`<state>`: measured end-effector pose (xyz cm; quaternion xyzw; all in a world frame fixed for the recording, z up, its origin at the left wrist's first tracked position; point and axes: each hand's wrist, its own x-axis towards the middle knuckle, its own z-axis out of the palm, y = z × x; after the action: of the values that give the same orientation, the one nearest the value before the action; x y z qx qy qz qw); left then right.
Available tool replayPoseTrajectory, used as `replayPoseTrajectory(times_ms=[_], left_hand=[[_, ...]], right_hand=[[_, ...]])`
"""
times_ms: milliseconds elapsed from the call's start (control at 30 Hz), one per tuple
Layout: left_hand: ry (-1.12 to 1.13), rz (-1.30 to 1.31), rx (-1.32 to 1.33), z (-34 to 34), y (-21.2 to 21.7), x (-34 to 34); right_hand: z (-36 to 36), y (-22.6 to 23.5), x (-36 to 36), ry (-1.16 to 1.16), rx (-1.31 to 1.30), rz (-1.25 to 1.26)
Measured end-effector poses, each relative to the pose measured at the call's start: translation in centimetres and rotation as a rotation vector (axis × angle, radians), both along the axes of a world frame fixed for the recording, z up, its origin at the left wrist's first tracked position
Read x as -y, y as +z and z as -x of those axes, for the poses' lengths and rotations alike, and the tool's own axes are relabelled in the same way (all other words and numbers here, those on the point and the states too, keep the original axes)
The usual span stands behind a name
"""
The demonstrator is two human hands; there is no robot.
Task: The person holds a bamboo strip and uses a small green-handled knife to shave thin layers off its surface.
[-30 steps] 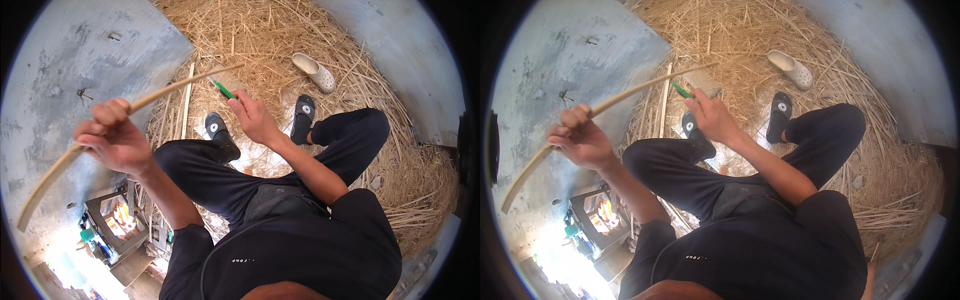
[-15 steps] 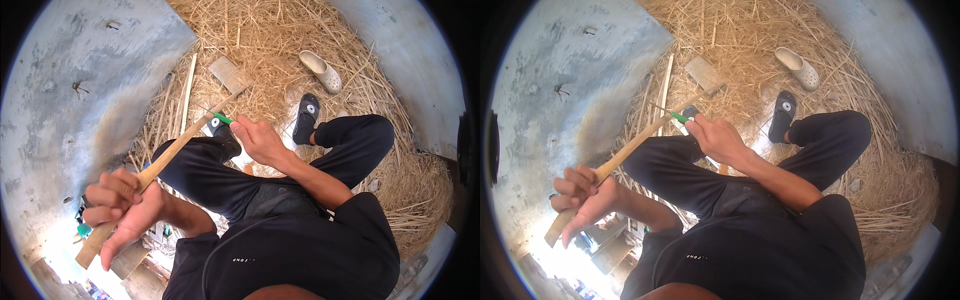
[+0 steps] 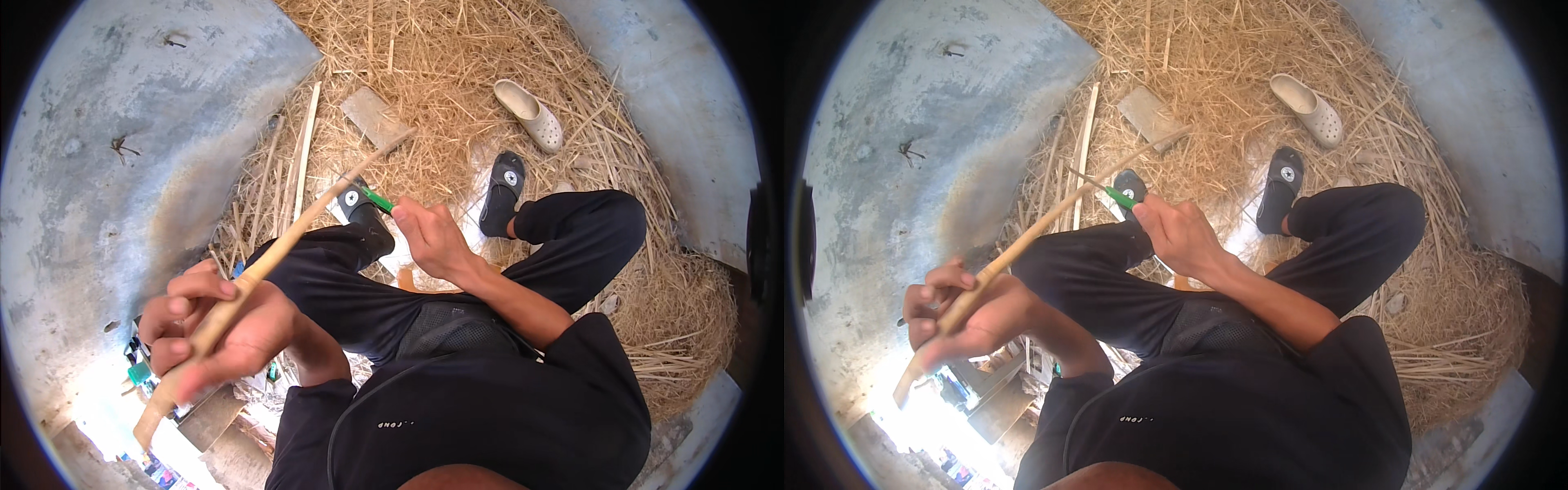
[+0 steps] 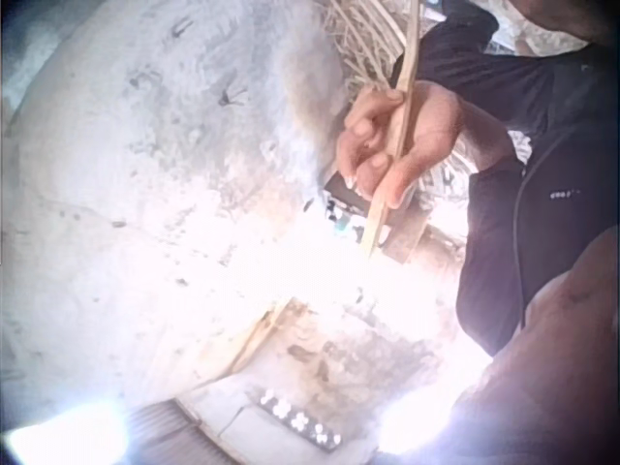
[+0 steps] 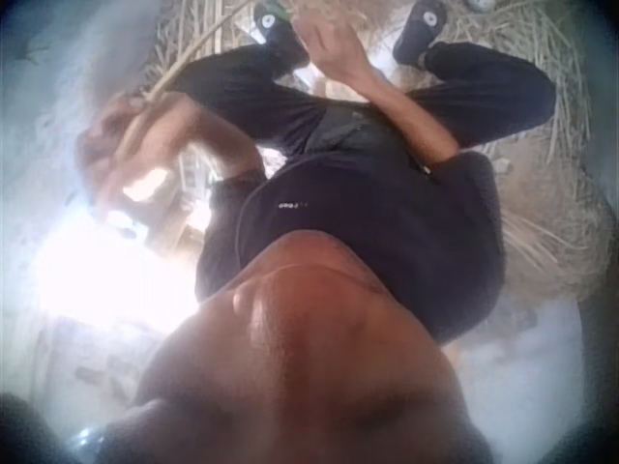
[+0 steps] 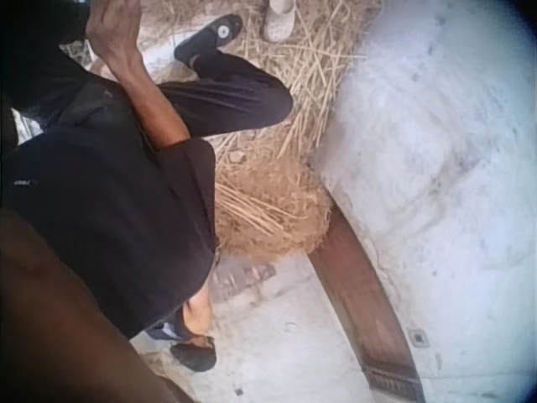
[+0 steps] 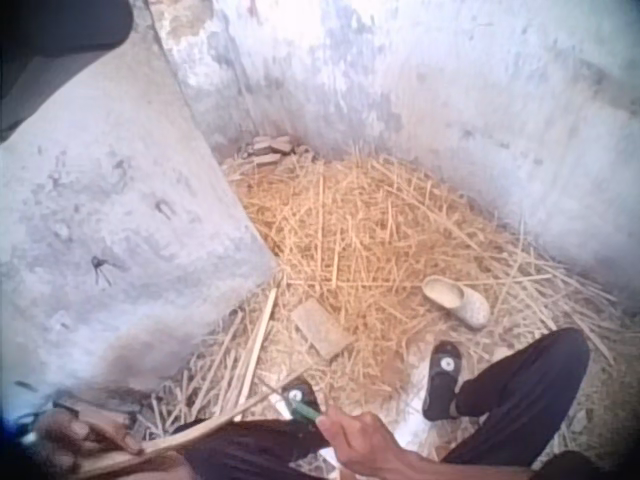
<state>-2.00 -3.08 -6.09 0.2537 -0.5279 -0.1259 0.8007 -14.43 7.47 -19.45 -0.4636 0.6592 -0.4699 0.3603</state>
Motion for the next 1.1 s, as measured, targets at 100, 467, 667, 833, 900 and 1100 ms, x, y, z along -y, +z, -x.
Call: replayPoseTrajectory(times_ms=[100,467,667,833,900,1100], left_hand=[[0.11,-0.117,-0.028,1.0,1.2,0.3],[-0.832,-0.049,-0.006,-1.2,-1.2,0.1],[-1.063,0.092,0.053,-1.6,-1.5,0.2],[-1.094,0.064,0.027,-1.4,-1.1,0.0],[-1.057,0.035,0.049,-1.1,-0.6,0.5],[-1.236,0.087,0.12,-1.2,-0.4,0.7]], right_hand=[[0.2,-0.2,0.0,0.025,0.005,-0.012],[-1.4,-1.6,1.6,0.011,-0.243,0.003],[2.5,-7.5,2.8,0.027,-0.313,-0.447],[2.7,-4.5,1.3,-0.031,-0.236,-0.233],[1.2,-0.5,1.3,-0.019,-0.157,-0.047],[0.0,-2.5,1.0,-0.021,-0.197,-0.067]])
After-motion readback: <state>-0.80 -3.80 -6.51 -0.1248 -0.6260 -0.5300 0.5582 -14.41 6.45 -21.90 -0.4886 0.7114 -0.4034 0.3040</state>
